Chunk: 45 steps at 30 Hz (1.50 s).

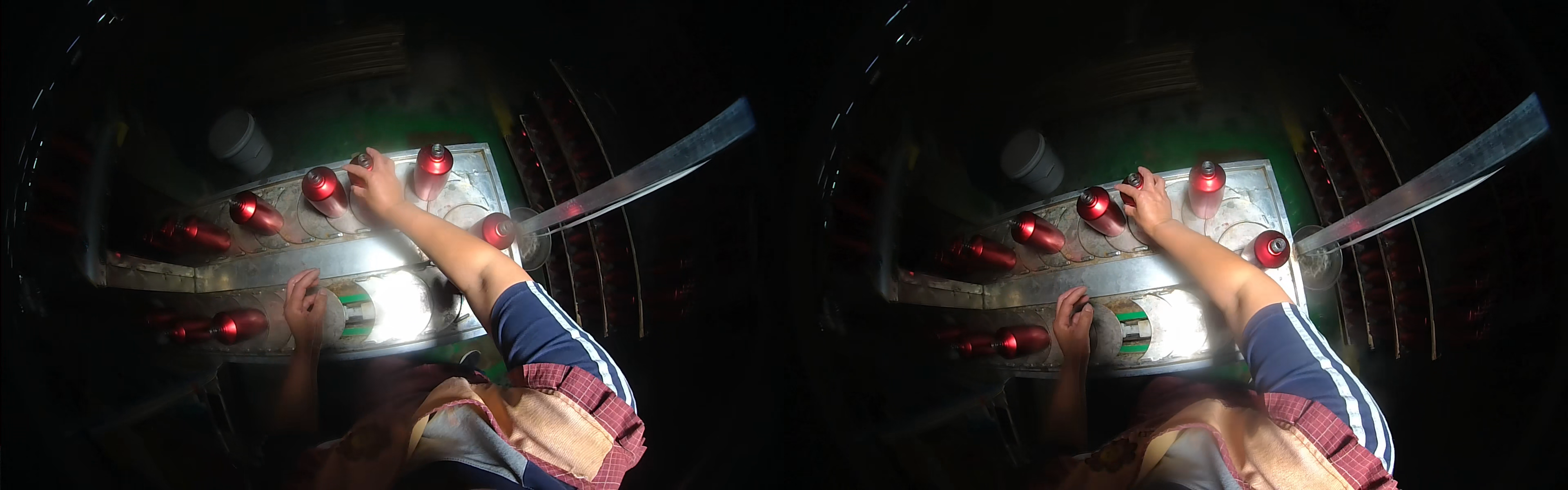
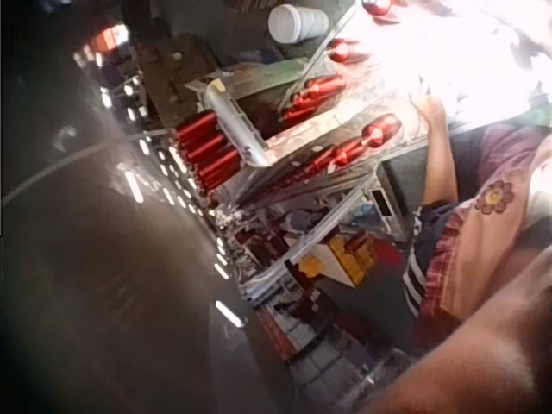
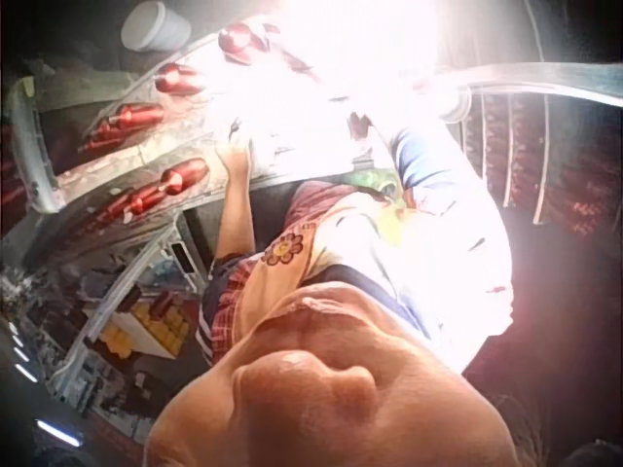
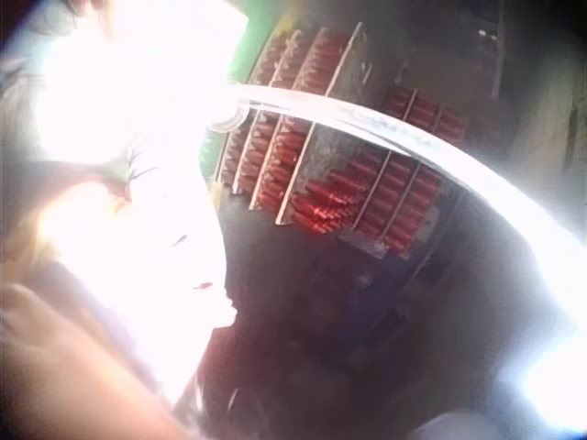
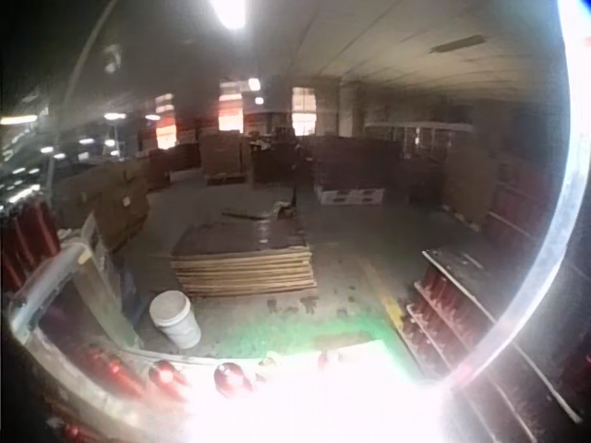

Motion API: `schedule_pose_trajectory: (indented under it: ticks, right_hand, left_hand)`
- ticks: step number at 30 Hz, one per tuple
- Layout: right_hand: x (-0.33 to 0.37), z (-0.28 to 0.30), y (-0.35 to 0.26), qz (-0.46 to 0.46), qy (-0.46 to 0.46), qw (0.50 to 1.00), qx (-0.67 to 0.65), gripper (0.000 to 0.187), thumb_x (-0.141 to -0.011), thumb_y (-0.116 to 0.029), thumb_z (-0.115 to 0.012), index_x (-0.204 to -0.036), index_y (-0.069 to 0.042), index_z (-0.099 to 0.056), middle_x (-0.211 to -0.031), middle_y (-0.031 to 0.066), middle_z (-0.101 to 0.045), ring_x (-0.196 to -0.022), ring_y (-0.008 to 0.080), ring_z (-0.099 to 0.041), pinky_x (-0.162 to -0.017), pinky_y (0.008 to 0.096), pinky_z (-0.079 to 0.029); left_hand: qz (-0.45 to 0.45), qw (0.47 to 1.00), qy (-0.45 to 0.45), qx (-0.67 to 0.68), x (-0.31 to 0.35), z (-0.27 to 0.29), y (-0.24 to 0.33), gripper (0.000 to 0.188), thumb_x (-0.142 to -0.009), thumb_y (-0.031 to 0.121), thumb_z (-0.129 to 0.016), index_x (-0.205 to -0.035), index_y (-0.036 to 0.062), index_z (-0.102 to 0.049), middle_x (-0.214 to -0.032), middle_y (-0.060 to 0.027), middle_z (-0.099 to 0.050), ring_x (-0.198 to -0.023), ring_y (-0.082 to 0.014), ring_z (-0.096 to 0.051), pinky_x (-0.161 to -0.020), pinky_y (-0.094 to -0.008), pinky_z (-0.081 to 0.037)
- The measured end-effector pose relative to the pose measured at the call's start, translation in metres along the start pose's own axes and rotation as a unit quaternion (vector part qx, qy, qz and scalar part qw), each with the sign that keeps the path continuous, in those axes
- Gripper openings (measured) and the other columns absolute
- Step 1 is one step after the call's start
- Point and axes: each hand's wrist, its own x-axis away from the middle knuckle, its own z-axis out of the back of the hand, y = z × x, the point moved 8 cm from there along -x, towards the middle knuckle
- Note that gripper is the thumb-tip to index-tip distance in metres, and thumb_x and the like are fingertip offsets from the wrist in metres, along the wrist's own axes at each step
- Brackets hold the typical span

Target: The person repeatedly picks up red cylindrical containers, fills them from a metal bowl using a small scoop, and places them onto a tray. The person continues this cycle, moving filled containers to a nearby rack.

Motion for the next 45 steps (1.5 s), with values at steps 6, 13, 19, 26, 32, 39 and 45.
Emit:
schedule_pose_trajectory:
  ticks: [6,13,19,26,32,39,45]
  right_hand:
    - [0.107,0.118,-0.079,0.182,-0.033,0.967,-0.175,0.047,-0.080,-0.011,-0.073,-0.125,-0.021,-0.069,-0.148,0.0175,-0.045,-0.136,0.0366,-0.042,-0.112,0.0409,-0.038]
    - [0.362,0.384,0.006,-0.130,0.035,0.975,-0.177,0.024,-0.086,-0.001,-0.068,-0.110,-0.003,-0.071,-0.113,0.0082,-0.064,-0.106,0.0165,-0.062,-0.089,0.0285,-0.052]
    - [0.601,0.606,-0.015,-0.337,0.329,0.879,-0.067,0.032,-0.086,-0.001,-0.070,-0.118,-0.007,-0.070,-0.117,0.0037,-0.059,-0.102,0.0130,-0.061,-0.088,0.0265,-0.051]
    - [0.704,0.714,-0.091,-0.317,0.510,0.788,0.132,0.047,-0.085,-0.008,-0.073,-0.130,-0.016,-0.064,-0.141,0.0069,-0.045,-0.123,0.0204,-0.054,-0.095,0.0357,-0.051]
    - [0.650,0.758,-0.040,-0.415,0.465,0.666,0.408,0.050,-0.087,-0.019,-0.071,-0.133,-0.034,-0.061,-0.149,0.0173,-0.040,-0.135,0.0382,-0.037,-0.113,0.0461,-0.034]
    - [0.557,0.654,0.024,-0.440,0.433,0.680,0.397,0.052,-0.080,-0.021,-0.078,-0.129,-0.032,-0.064,-0.149,0.0205,-0.037,-0.136,0.0392,-0.037,-0.112,0.0470,-0.037]
    - [0.604,0.610,0.073,-0.396,0.503,0.675,0.368,0.057,-0.080,-0.010,-0.078,-0.132,-0.024,-0.061,-0.146,0.0154,-0.035,-0.137,0.0328,-0.039,-0.111,0.0441,-0.041]
  left_hand:
    - [0.049,0.982,-0.135,0.123,0.064,-0.118,0.029,0.036,-0.086,-0.008,-0.065,-0.121,0.0010,-0.065,-0.118,-0.0070,-0.056,-0.096,-0.0130,-0.062,-0.076,-0.0248,-0.055]
    - [0.109,0.936,-0.272,0.194,0.162,-0.245,0.114,0.022,-0.094,0.005,-0.064,-0.115,0.0006,-0.067,-0.102,-0.0041,-0.069,-0.086,-0.0096,-0.064,-0.074,-0.0252,-0.054]
    - [0.201,0.857,-0.416,0.230,0.264,-0.330,0.250,0.023,-0.093,0.008,-0.065,-0.115,0.0036,-0.068,-0.102,-0.0032,-0.068,-0.089,-0.0102,-0.063,-0.071,-0.0252,-0.055]
    - [-0.079,0.754,-0.600,0.257,0.291,-0.413,0.427,0.029,-0.090,0.001,-0.067,-0.119,0.0028,-0.067,-0.110,-0.0038,-0.065,-0.091,-0.0125,-0.063,-0.075,-0.0243,-0.052]
    - [-0.495,0.632,-0.569,0.178,0.313,-0.496,0.549,0.061,-0.075,0.016,-0.079,-0.133,0.0229,-0.061,-0.144,-0.0156,-0.044,-0.129,-0.0363,-0.045,-0.103,-0.0423,-0.045]
    - [-0.573,0.539,-0.611,0.094,0.256,-0.532,0.491,0.064,-0.072,0.019,-0.082,-0.132,0.0294,-0.062,-0.153,-0.0140,-0.031,-0.133,-0.0407,-0.038,-0.107,-0.0489,-0.044]
    - [-0.538,0.521,-0.622,0.230,0.258,-0.570,0.442,0.046,-0.071,0.021,-0.083,-0.115,0.0285,-0.072,-0.143,-0.0117,-0.045,-0.126,-0.0393,-0.045,-0.098,-0.0463,-0.050]
